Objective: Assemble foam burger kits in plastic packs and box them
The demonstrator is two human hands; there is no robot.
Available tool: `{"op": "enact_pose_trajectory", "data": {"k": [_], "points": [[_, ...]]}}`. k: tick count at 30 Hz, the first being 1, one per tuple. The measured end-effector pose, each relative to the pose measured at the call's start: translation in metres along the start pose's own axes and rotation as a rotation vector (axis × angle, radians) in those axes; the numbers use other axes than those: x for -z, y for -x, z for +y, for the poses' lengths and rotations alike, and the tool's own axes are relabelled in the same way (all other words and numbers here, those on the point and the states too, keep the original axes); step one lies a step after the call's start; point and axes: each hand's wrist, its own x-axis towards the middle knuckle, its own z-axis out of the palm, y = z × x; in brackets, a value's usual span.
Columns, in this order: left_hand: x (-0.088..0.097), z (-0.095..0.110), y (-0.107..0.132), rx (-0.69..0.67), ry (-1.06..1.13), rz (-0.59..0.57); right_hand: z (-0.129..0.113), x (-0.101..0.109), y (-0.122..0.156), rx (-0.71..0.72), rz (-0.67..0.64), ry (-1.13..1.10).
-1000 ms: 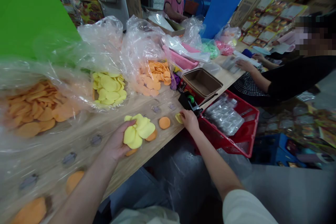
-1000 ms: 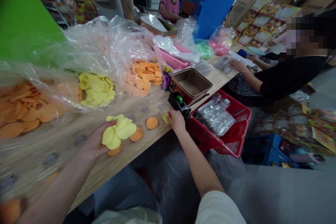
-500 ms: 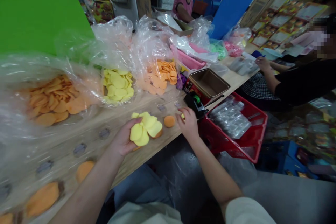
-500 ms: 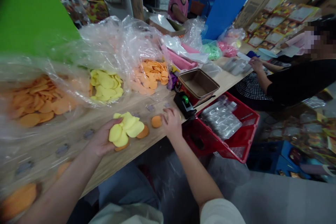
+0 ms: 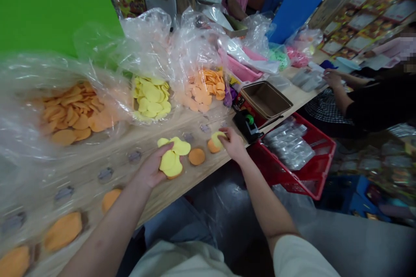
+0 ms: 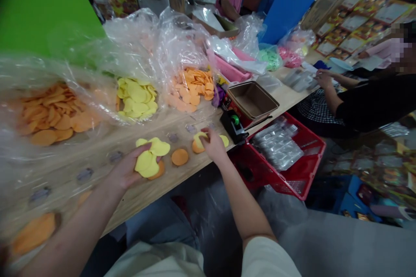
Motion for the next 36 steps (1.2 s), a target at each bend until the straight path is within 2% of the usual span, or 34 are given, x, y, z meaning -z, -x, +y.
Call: {"op": "enact_pose_trajectory", "data": {"k": [2, 4, 7, 12, 14, 16, 17, 20, 21, 22, 24, 26, 28, 30, 31, 33, 36], "points": [[0.001, -0.002, -0.001, -0.011, -0.019, -0.037, 0.010, -0.007, -0.001, 0.052, -0.130, 0.113], [0.000, -0.003, 0.000, -0.012, -0.037, -0.059, 0.019, -0.018, 0.001, 0.128, -0.163, 0.253], [-0.002, -0.005, 0.002, -0.010, -0.057, -0.072, 0.029, -0.029, 0.003, 0.204, -0.088, 0.396], [-0.005, -0.005, 0.006, 0.012, -0.099, -0.085, 0.025, -0.027, 0.006, 0.253, 0.036, 0.613], [-0.006, -0.006, 0.008, 0.013, -0.116, -0.101, 0.013, -0.027, 0.012, 0.213, 0.170, 0.580], [-0.008, -0.007, 0.011, 0.016, -0.152, -0.149, -0.004, -0.032, 0.021, 0.170, 0.229, 0.376], [-0.009, -0.008, 0.013, 0.018, -0.182, -0.181, -0.013, -0.037, 0.026, 0.155, 0.168, 0.228], [-0.011, -0.008, 0.017, -0.013, -0.287, -0.235, -0.035, -0.052, 0.035, 0.090, -0.156, -0.153], [-0.011, -0.008, 0.019, -0.039, -0.311, -0.225, -0.039, -0.056, 0.035, 0.065, -0.188, -0.209], [-0.009, -0.007, 0.019, -0.063, -0.324, -0.213, -0.041, -0.057, 0.034, 0.039, -0.156, -0.230], [-0.002, -0.004, 0.020, -0.090, -0.310, -0.194, -0.039, -0.053, 0.029, 0.007, -0.001, -0.196], [0.008, -0.002, 0.020, -0.104, -0.280, -0.162, -0.032, -0.047, 0.023, 0.012, 0.036, -0.146], [0.019, -0.001, 0.019, -0.101, -0.265, -0.124, -0.025, -0.043, 0.022, 0.039, -0.112, -0.127], [0.025, -0.001, 0.021, -0.068, -0.249, -0.113, -0.020, -0.047, 0.024, 0.076, -0.300, -0.083], [0.027, -0.001, 0.022, -0.040, -0.239, -0.118, -0.019, -0.050, 0.026, 0.099, -0.351, -0.017], [0.029, -0.002, 0.025, -0.008, -0.228, -0.109, -0.018, -0.059, 0.030, 0.165, -0.356, 0.183], [0.031, -0.001, 0.029, -0.015, -0.240, -0.081, -0.017, -0.066, 0.033, 0.303, -0.280, 0.407]]}}
